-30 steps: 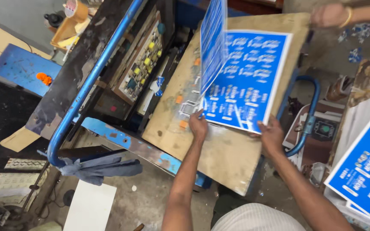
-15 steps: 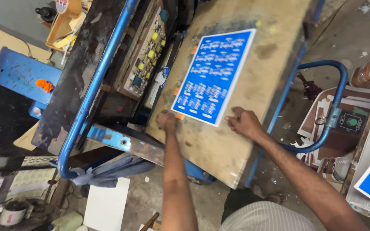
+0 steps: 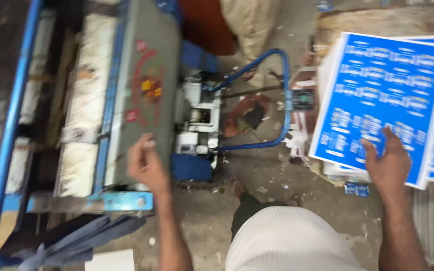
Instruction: The person uses a manual die-cutting machine to process printed blue sheets. The person places a blue sheet onto the cutting die, slides the bed under the press, pulls the handle to apply pressure, and then removes the cut pieces and scrap paper.
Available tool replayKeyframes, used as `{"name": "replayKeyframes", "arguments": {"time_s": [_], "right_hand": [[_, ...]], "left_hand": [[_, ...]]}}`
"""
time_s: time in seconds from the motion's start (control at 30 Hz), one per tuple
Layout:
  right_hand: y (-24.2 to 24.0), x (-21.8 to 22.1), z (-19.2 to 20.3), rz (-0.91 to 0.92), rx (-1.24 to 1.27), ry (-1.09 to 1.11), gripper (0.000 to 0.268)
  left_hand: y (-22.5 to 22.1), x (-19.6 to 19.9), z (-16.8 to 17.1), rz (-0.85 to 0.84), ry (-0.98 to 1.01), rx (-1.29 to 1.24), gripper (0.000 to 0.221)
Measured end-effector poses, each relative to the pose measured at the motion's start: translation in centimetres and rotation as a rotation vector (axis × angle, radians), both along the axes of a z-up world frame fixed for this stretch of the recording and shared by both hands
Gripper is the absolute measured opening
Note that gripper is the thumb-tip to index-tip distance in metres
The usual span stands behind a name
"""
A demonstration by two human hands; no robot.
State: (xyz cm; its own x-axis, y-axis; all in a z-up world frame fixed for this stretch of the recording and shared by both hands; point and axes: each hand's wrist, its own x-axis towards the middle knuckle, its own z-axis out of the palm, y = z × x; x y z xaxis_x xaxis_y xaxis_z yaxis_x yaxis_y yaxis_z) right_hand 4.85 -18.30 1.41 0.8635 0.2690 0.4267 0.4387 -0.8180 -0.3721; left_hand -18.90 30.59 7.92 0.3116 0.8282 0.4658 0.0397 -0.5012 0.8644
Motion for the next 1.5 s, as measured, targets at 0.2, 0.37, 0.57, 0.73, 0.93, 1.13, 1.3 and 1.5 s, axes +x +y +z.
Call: {"name": "replayKeyframes", "arguments": {"time_s": [0.2, 0.37, 0.57, 0.73, 0.93, 1.13, 1.3, 1.5], "right_hand": [[-10.9, -1.7, -2.3, -0.188, -0.282, -0.034, 0.059], [-7.7, -4.6, -3.3, -0.087, -0.164, -0.001, 0.053], [-7.9, -4.6, -2.3, -0.14, 0.115, 0.174, 0.051], [-10.2, -4.4, -2.8, -0.313, 0.21, 0.144, 0.062], [-6.3, -2.3, -5.7, -0.122, 1.552, 0.927, 0.049], [5.5, 0.6, -3.1, 0.145, 1.702, 1.063, 0.046], [22.2, -0.5, -1.5, 0.255, 1.26, 0.965, 0.053], [37.5, -3.6, -8.8, 0.306, 0.834, 1.011, 0.055]], "left_hand": [[-18.7, 16.5, -17.0, -0.832, 0.024, -0.655, 0.045], [-29.4, 17.4, -20.0, -0.714, 0.268, -0.18, 0.056], [-31.3, 15.9, -11.8, -0.385, 0.43, 0.51, 0.064], [-31.5, 18.3, -5.7, -0.844, 0.052, -0.581, 0.054], [-26.1, 17.4, 2.1, -0.858, -0.109, -0.501, 0.052], [-14.3, 13.4, 1.4, -0.716, -0.223, -0.596, 0.057], [-0.3, 10.3, -11.6, -0.204, 0.061, -0.436, 0.052], [11.5, 4.4, -27.4, 0.208, 0.657, 0.07, 0.037]]}}
